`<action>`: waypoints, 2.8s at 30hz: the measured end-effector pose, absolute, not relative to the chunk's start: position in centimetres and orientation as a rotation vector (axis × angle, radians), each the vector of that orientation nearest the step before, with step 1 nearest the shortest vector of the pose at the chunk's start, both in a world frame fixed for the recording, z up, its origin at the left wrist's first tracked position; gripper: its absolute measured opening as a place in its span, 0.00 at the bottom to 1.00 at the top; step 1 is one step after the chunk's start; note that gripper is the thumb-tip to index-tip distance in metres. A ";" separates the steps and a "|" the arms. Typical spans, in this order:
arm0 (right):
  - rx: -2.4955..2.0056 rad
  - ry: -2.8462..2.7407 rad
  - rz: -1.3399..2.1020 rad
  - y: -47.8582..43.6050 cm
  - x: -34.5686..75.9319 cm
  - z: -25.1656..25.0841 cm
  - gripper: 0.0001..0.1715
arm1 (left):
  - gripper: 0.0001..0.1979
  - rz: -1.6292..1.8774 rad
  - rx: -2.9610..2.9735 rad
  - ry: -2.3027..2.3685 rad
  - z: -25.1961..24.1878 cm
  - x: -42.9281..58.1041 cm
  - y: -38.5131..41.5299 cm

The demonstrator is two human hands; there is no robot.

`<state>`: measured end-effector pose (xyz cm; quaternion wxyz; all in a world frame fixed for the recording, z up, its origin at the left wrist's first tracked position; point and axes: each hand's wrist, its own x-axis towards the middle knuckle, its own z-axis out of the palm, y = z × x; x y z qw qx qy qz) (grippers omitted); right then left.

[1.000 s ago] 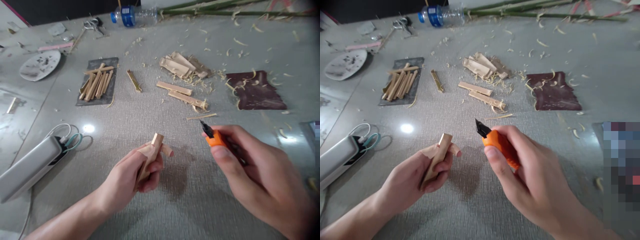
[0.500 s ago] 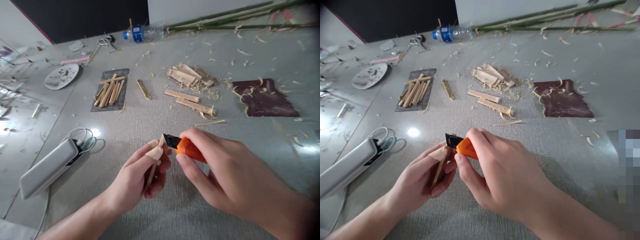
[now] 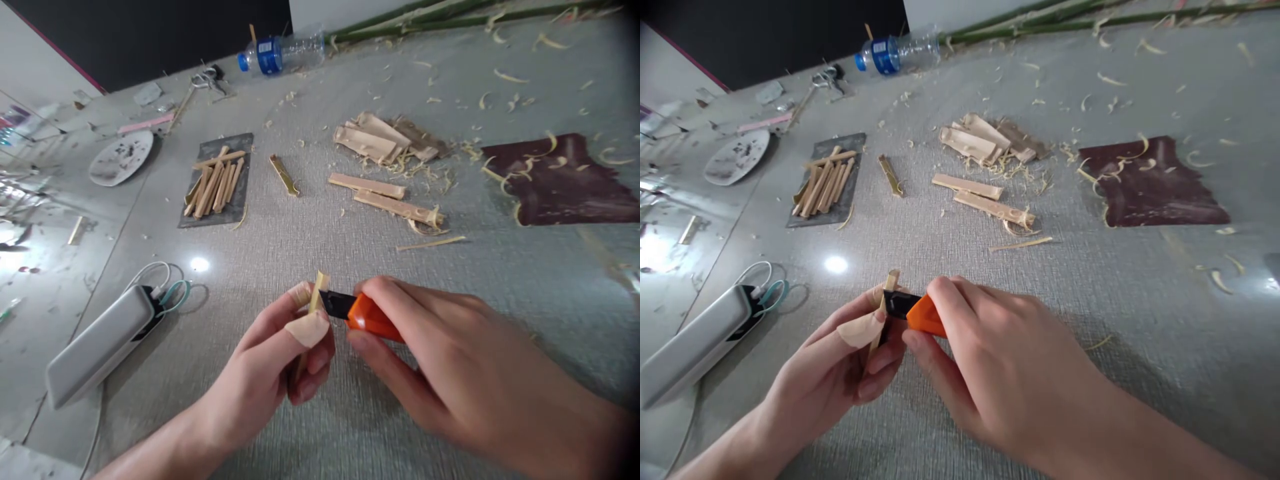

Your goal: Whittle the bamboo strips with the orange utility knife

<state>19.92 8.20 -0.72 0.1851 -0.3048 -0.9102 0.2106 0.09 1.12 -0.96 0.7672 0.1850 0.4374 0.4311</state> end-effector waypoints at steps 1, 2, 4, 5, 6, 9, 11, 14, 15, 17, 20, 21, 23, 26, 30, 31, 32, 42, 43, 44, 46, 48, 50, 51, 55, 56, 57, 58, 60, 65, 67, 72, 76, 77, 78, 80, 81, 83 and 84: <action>-0.859 -2.565 0.592 8.2 19.9 -0.7 0.14 | 0.12 0.932 0.430 0.967 -0.9 0.1 1.1; -0.859 -2.563 0.589 8.1 19.9 -0.7 0.14 | 0.13 0.931 0.465 0.992 -0.8 0.2 1.1; -0.859 -2.568 0.596 8.0 19.9 -0.6 0.13 | 0.12 0.943 0.553 1.057 -0.6 0.3 1.0; -0.860 -2.570 0.600 8.0 19.9 -0.6 0.13 | 0.12 0.953 0.601 1.096 -0.5 0.3 0.9; -0.861 -2.570 0.602 7.9 19.9 -0.6 0.12 | 0.12 0.963 0.645 1.134 -0.4 0.4 0.8; -0.855 -2.575 0.602 7.9 19.8 -0.8 0.11 | 0.14 0.961 0.772 1.242 -0.4 0.6 0.4; -0.849 -2.581 0.618 7.8 19.8 -0.8 0.11 | 0.15 0.943 0.838 1.300 -0.5 0.6 0.2; -0.847 -2.576 0.658 7.8 19.8 -0.7 0.12 | 0.16 0.960 0.856 1.326 -0.8 0.8 0.0; -0.851 -2.570 0.663 7.8 19.8 -0.7 0.13 | 0.16 0.979 0.835 1.321 -0.9 0.9 -0.1; -0.869 -2.563 0.643 7.8 19.8 -0.6 0.14 | 0.15 1.011 0.787 1.318 -1.0 1.0 -0.2; -0.899 -2.564 0.562 7.8 19.7 -0.7 0.14 | 0.14 1.004 0.760 1.336 -1.2 1.0 -0.2; -0.911 -2.561 0.535 7.9 19.7 -0.8 0.14 | 0.14 0.996 0.754 1.338 -1.3 1.0 -0.1; -0.931 -2.558 0.495 7.9 19.7 -0.9 0.14 | 0.15 0.985 0.738 1.334 -1.3 1.1 0.2; -0.953 -2.569 0.462 8.1 19.8 -1.2 0.15 | 0.17 0.978 0.689 1.306 -1.2 1.2 0.8; -0.993 -2.575 0.351 7.8 19.5 -1.5 0.17 | 0.19 0.975 0.613 1.253 -1.1 1.4 1.7; -1.006 -2.570 0.307 7.7 19.3 -1.6 0.17 | 0.19 0.981 0.597 1.246 -1.1 1.4 1.9; -1.020 -2.566 0.265 7.5 19.1 -1.6 0.17 | 0.19 0.990 0.580 1.245 -1.0 1.4 2.1; -1.562 -2.343 -0.292 12.2 21.1 -1.1 0.25 | 0.20 0.953 0.347 1.063 -0.6 0.4 1.9; -1.578 -2.347 -0.232 12.7 21.3 -1.0 0.24 | 0.18 0.935 0.329 0.996 -0.5 0.1 2.0; -1.575 -2.354 -0.162 13.0 21.4 -0.8 0.23 | 0.18 0.931 0.326 0.936 -0.5 -0.2 2.0; -1.545 -2.369 -0.031 12.9 21.2 -0.6 0.22 | 0.19 0.973 0.364 0.871 -0.6 -0.4 2.1; -1.526 -2.369 0.055 12.4 21.0 -0.5 0.23 | 0.20 1.038 0.417 0.875 -0.9 -0.4 2.2; -1.498 -2.373 0.175 11.9 20.8 -0.3 0.23 | 0.16 1.076 0.443 0.914 -1.3 -0.3 2.2; -1.483 -2.371 0.244 11.7 20.7 -0.2 0.23 | 0.14 1.081 0.444 0.927 -1.4 -0.3 2.3; -1.431 -2.365 0.457 11.5 20.6 0.4 0.23 | 0.09 1.046 0.426 0.936 -1.8 -0.5 2.4; -1.422 -2.371 0.482 11.5 20.6 0.5 0.23 | 0.09 1.029 0.414 0.939 -1.8 -0.5 2.4; -1.418 -2.381 0.499 11.4 20.5 0.5 0.23 | 0.09 1.012 0.400 0.946 -1.8 -0.6 2.3; -1.418 -2.390 0.511 11.4 20.4 0.5 0.23 | 0.09 0.997 0.386 0.954 -1.8 -0.7 2.3; -1.423 -2.405 0.514 11.2 20.3 0.4 0.23 | 0.08 0.979 0.363 0.955 -1.8 -0.8 2.4; -1.408 -2.422 0.511 11.0 20.3 0.0 0.22 | 0.06 0.971 0.366 0.917 -1.6 -0.8 2.7; -1.383 -2.438 0.530 10.9 20.2 0.1 0.22 | 0.06 0.963 0.399 0.952 -1.6 -0.7 2.7; -1.325 -2.448 0.595 10.4 20.0 0.4 0.23 | 0.09 0.952 0.494 1.076 -1.9 -0.5 2.2; -1.268 -2.458 0.646 9.9 19.8 0.7 0.22 | 0.16 1.013 0.553 1.027 -2.2 -0.2 2.0; -1.257 -2.465 0.656 9.9 19.7 0.7 0.21 | 0.17 1.017 0.560 1.018 -2.2 -0.2 2.0; -1.245 -2.473 0.664 9.8 19.7 0.7 0.21 | 0.17 1.012 0.556 1.011 -2.1 -0.1 2.0; -1.215 -2.491 0.678 9.7 19.7 0.7 0.20 | 0.15 1.004 0.531 1.008 -2.0 -0.1 2.0; -1.197 -2.498 0.678 9.7 19.7 0.8 0.20 | 0.15 1.005 0.519 1.005 -1.9 -0.1 2.0; -1.161 -2.510 0.669 9.6 19.8 0.8 0.19 | 0.14 1.012 0.497 1.000 -1.8 -0.1 1.9; -1.145 -2.518 0.661 9.5 19.8 0.8 0.19 | 0.14 1.018 0.484 0.999 -1.8 -0.1 1.9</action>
